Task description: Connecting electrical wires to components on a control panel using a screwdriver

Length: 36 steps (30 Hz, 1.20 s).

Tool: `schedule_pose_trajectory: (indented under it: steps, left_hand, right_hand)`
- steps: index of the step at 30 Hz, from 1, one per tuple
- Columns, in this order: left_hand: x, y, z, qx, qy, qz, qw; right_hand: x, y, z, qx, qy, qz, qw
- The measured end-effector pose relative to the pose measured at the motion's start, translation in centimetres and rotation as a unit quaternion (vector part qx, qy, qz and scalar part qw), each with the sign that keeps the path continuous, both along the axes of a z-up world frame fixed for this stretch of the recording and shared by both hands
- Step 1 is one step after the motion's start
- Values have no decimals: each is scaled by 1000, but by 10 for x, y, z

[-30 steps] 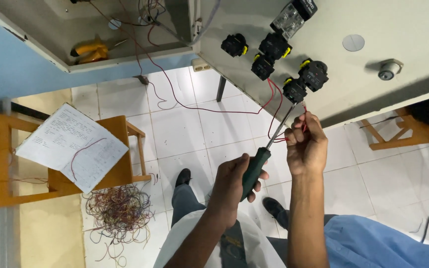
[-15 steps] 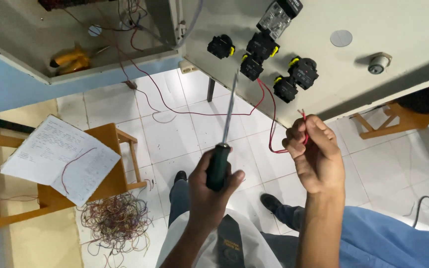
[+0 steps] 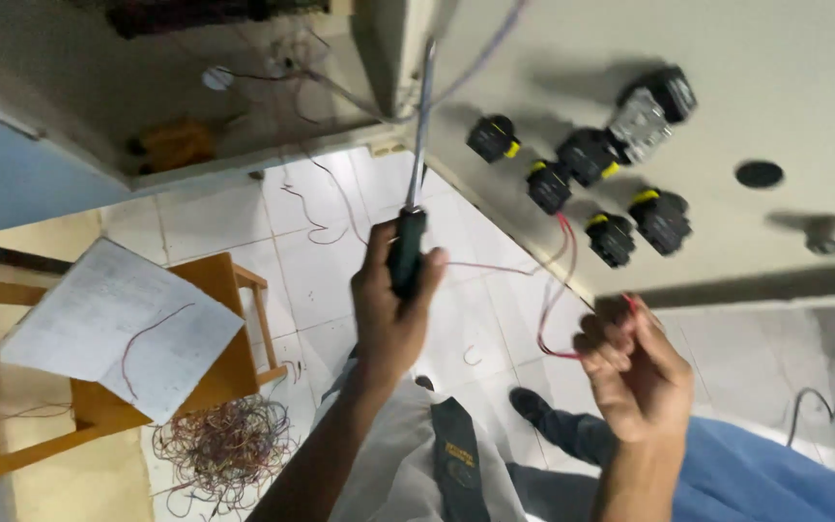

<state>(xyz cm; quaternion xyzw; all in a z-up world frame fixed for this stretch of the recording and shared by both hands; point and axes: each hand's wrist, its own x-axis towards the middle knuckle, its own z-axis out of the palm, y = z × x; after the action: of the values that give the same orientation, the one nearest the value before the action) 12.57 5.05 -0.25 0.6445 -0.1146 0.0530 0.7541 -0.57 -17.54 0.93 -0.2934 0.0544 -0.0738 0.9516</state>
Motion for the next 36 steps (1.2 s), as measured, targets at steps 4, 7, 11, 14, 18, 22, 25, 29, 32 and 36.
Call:
schedule_pose_trajectory:
  steps: [4,7,11,14,18,22,25,29,32,36]
  left_hand:
    - [54,115,-65,303,-25,170,937]
    - [79,174,-63,447,23,228,864]
    - [132,198,-66,622,-1,190,760]
    - [195,187,-86,687,-184,232,663]
    - [249,182,-97,691,-176,167,680]
    - [232,183,-68,664,-177,136,713]
    - [148,146,-16,489,-228,123,833]
    - [31,96,58,149,-111,-202,962]
    - [-1,69,69,25,-101,-306,946]
    - [-4,58,61,1,-57,-321,945]
  right_hand:
    - [-11,8,0,-10,16,-135,991]
    - [-12,8,-11,-51,15,-145,988]
    - [-11,19,-42,-120,32,-180,976]
    - [1,44,-39,-132,27,-191,972]
    - [11,73,-32,-193,11,-231,953]
    - [21,118,-14,-254,72,-280,923]
    - [23,147,-10,-288,74,-325,897]
    - [44,194,40,-451,22,-316,834]
    - [41,199,44,-492,30,-342,800]
    - [36,196,43,-457,30,-351,817]
